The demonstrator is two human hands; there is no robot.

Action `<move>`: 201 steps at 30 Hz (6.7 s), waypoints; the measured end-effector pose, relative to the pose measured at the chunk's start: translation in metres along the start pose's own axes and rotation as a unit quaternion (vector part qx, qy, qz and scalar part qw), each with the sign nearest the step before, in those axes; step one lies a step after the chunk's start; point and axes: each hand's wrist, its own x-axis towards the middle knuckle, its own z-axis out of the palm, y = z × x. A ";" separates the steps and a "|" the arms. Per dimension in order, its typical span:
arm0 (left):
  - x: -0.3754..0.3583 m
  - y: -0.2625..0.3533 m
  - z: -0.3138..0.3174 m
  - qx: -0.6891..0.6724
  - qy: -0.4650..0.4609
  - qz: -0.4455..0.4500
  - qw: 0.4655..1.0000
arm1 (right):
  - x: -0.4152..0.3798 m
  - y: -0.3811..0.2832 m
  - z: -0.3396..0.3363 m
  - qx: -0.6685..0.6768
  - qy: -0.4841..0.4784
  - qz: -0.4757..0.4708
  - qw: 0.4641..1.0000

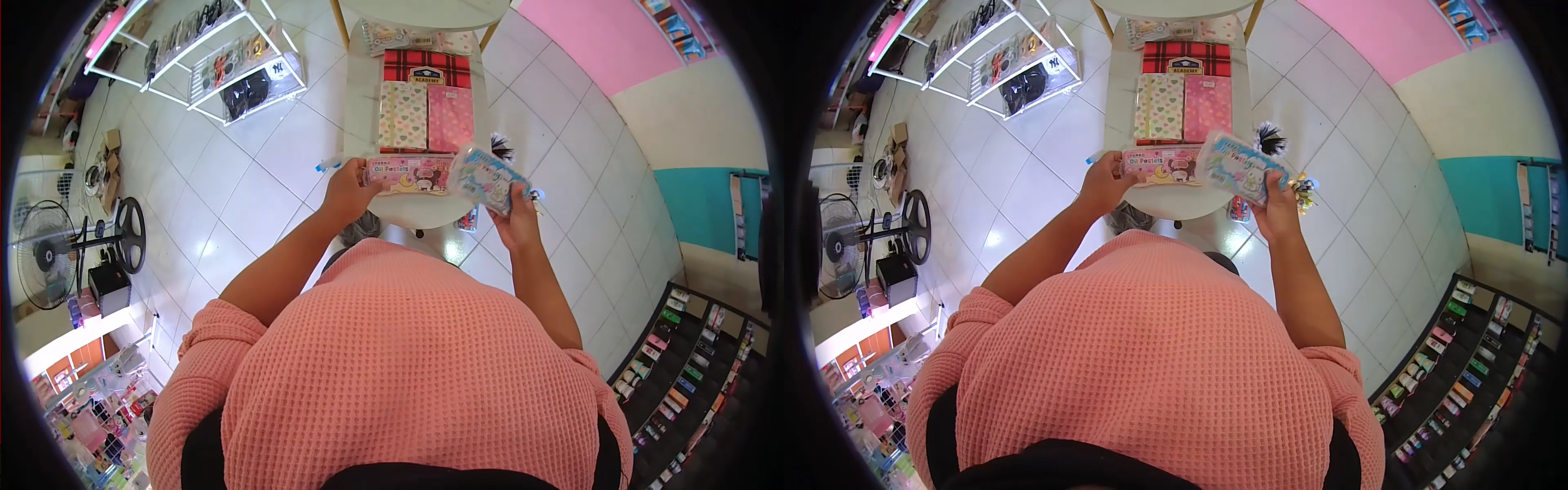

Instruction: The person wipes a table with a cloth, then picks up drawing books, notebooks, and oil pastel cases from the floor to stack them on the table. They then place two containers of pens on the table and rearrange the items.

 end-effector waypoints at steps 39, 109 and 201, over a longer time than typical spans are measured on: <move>0.003 0.007 0.003 -0.069 0.046 0.047 0.995 | 0.009 0.026 0.047 -0.567 0.028 -0.198 0.799; -0.058 -0.017 0.187 0.033 -0.404 -0.184 0.895 | 0.047 0.249 -0.300 -0.403 0.168 0.089 0.895; 0.041 0.035 -0.034 0.072 -0.012 0.126 0.989 | -0.005 0.058 0.055 -0.752 0.013 -0.393 0.529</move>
